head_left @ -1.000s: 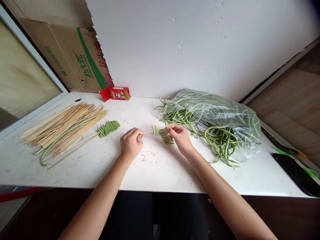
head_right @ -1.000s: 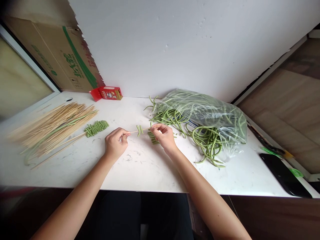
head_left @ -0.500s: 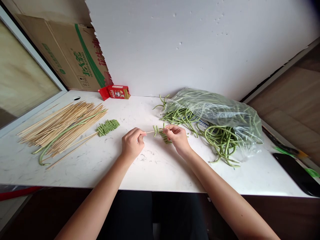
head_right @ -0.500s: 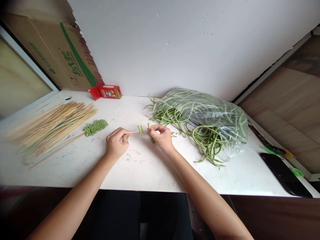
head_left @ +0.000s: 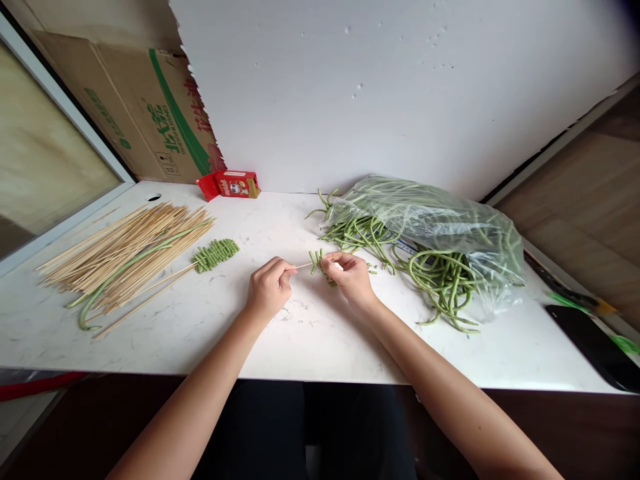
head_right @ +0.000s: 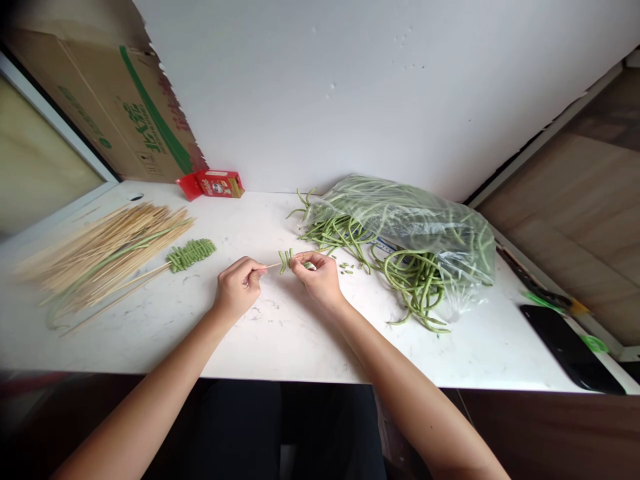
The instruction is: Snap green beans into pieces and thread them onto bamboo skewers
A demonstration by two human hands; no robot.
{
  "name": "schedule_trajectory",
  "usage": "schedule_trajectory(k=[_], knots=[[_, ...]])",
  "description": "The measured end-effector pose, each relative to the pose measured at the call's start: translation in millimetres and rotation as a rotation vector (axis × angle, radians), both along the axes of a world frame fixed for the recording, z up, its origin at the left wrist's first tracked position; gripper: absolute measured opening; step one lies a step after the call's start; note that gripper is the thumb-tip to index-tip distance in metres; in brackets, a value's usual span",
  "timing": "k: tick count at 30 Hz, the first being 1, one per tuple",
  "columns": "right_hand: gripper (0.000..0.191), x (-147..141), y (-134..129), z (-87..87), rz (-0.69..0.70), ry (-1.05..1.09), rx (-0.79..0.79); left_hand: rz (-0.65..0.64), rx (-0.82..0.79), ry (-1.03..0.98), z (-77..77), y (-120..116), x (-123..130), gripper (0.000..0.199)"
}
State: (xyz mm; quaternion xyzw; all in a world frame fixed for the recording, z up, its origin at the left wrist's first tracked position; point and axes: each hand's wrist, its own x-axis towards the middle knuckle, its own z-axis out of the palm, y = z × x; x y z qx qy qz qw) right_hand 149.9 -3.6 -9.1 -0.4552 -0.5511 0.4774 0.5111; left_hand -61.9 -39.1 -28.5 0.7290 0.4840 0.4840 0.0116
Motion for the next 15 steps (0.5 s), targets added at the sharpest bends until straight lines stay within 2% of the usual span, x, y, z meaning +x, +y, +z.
schedule_trajectory(k=[6, 9, 13, 15], knots=[[0.035, -2, -1, -1.0, 0.011, -0.015, -0.022, 0.030, 0.003, 0.013, -1.5, 1, 1, 0.020], [0.036, 5, 1, 6.7, 0.052, -0.082, 0.018, 0.051, -0.009, -0.009, -2.5, 2, -1, 0.020], [0.032, 27, 8, 26.2, 0.143, -0.319, 0.143, 0.124, -0.012, -0.079, -2.7, 4, -4, 0.019], [0.023, 40, 12, 33.0, 0.182, -0.463, 0.210, 0.166, -0.014, -0.093, -2.4, 5, -6, 0.018]])
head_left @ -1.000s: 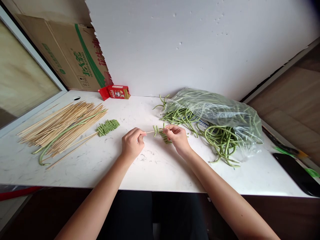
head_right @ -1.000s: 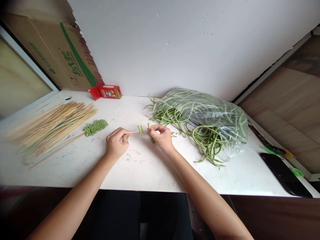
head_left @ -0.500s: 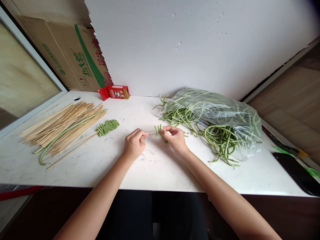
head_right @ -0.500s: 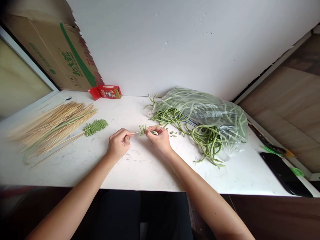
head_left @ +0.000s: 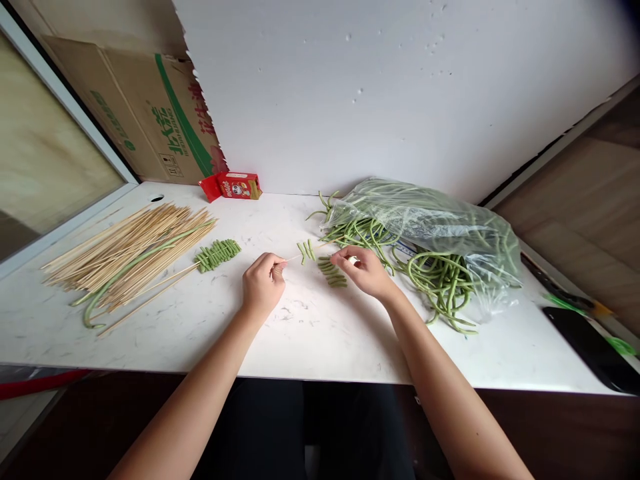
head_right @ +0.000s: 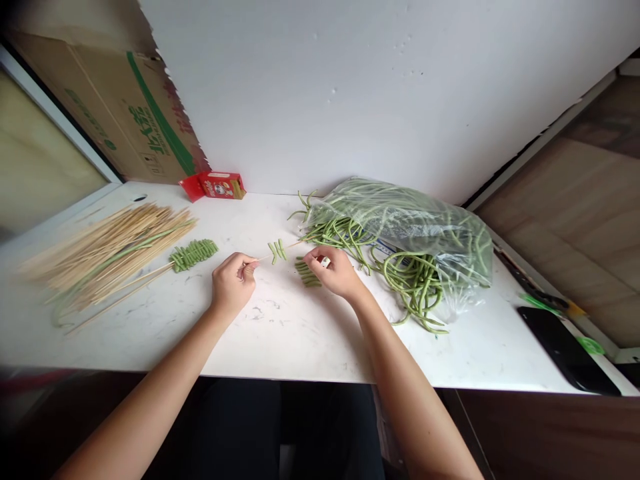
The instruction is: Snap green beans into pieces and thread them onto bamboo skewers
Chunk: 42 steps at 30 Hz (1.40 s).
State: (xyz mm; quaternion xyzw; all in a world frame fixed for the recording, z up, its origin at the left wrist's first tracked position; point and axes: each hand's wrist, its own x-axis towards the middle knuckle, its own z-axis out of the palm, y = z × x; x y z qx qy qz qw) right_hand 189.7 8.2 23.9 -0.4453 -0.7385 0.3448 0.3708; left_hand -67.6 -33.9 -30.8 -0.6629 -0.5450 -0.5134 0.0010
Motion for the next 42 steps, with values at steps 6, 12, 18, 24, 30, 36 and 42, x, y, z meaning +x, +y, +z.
schedule_trajectory(k=[6, 12, 18, 24, 30, 36, 42], knots=[[0.011, 21, 5, -0.9, 0.252, -0.338, -0.027, 0.044, -0.020, 0.011, 0.2, 2, -3, 0.016], [0.015, 28, 4, 5.0, 0.199, -0.508, -0.050, 0.064, -0.056, 0.028, -0.3, 2, -3, 0.016], [0.011, 23, 3, 4.2, 0.216, -0.516, -0.121, 0.051, -0.066, 0.035, -2.0, 3, -2, 0.015], [0.022, 29, 10, 0.1, 0.217, -0.198, -0.156, 0.042, -0.056, 0.038, -4.3, 4, -2, 0.015], [0.037, 25, 22, -13.7, 0.010, 0.477, -0.389, 0.037, -0.050, 0.027, -2.9, 3, -1, 0.014], [0.038, 19, 28, -24.9, -0.022, 0.755, -0.509, 0.032, -0.054, 0.041, -0.6, 1, 0, 0.013], [0.028, 19, 26, -22.4, 0.024, 0.788, -0.494, 0.012, -0.067, 0.050, 0.3, 1, 1, 0.015]])
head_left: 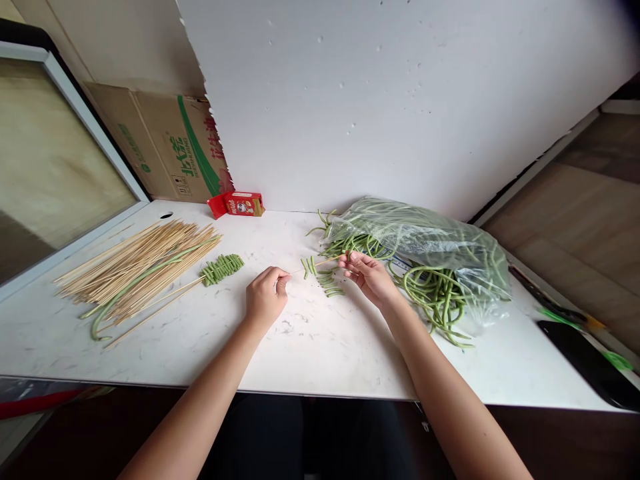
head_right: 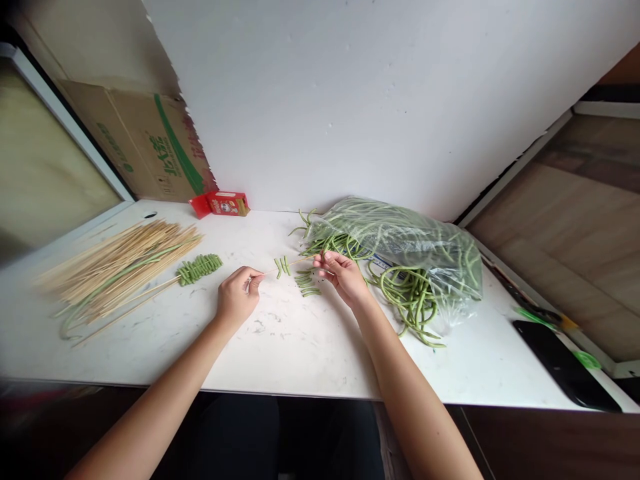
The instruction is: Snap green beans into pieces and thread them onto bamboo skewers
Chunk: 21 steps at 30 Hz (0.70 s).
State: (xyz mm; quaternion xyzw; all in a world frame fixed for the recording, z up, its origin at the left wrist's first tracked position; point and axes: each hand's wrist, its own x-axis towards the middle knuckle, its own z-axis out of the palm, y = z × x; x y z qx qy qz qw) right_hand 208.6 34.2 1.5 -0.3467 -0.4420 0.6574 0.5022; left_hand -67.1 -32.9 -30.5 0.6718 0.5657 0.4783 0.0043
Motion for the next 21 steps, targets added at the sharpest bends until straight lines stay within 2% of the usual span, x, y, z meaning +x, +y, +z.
schedule_trajectory(k=[10, 21], knots=[[0.022, 0.6, 1.3, -1.4, 0.065, 0.034, -0.026, -0.007, 0.007, -0.003, 0.6, -1.0, -0.4, 0.015], [0.029, -1.3, -3.6, 6.5, 0.027, -0.057, -0.027, -0.003, 0.009, 0.014, -1.0, 0.7, -1.8, 0.017]])
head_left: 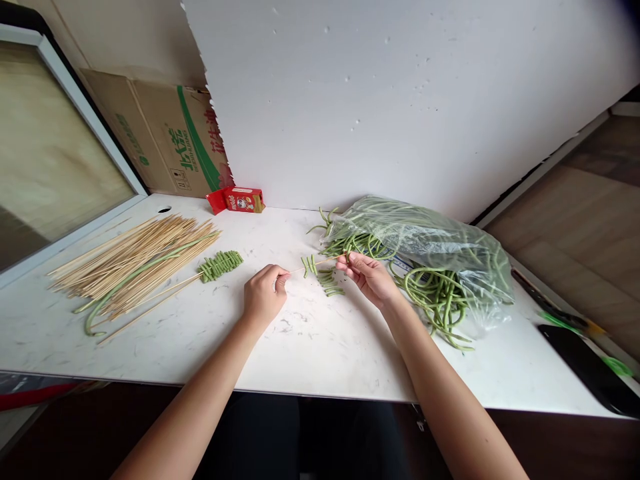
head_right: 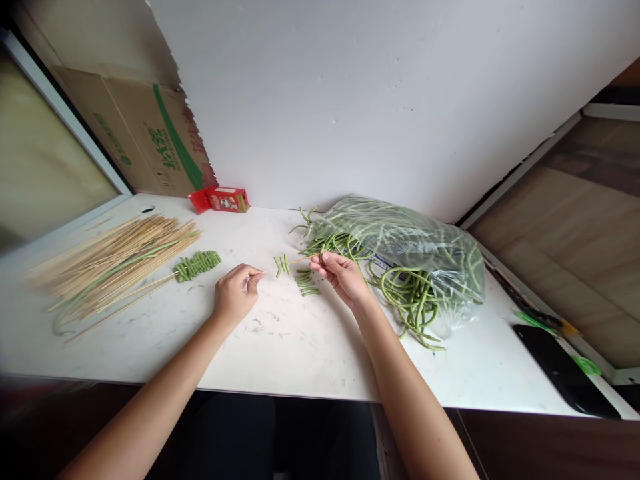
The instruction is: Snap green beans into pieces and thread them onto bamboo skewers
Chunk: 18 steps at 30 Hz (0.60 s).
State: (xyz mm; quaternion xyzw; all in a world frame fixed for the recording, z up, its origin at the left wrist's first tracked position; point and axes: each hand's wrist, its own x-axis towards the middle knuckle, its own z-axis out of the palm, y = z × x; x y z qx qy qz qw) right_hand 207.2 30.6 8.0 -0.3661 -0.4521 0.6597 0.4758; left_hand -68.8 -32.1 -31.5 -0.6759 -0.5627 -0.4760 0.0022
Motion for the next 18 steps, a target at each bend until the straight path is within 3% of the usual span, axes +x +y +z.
schedule_trajectory(k=[18], knots=[[0.030, -0.9, -0.5, -2.4, -0.019, -0.001, -0.004, 0.011, 0.015, 0.014, 2.3, -0.2, -0.3, 0.017]])
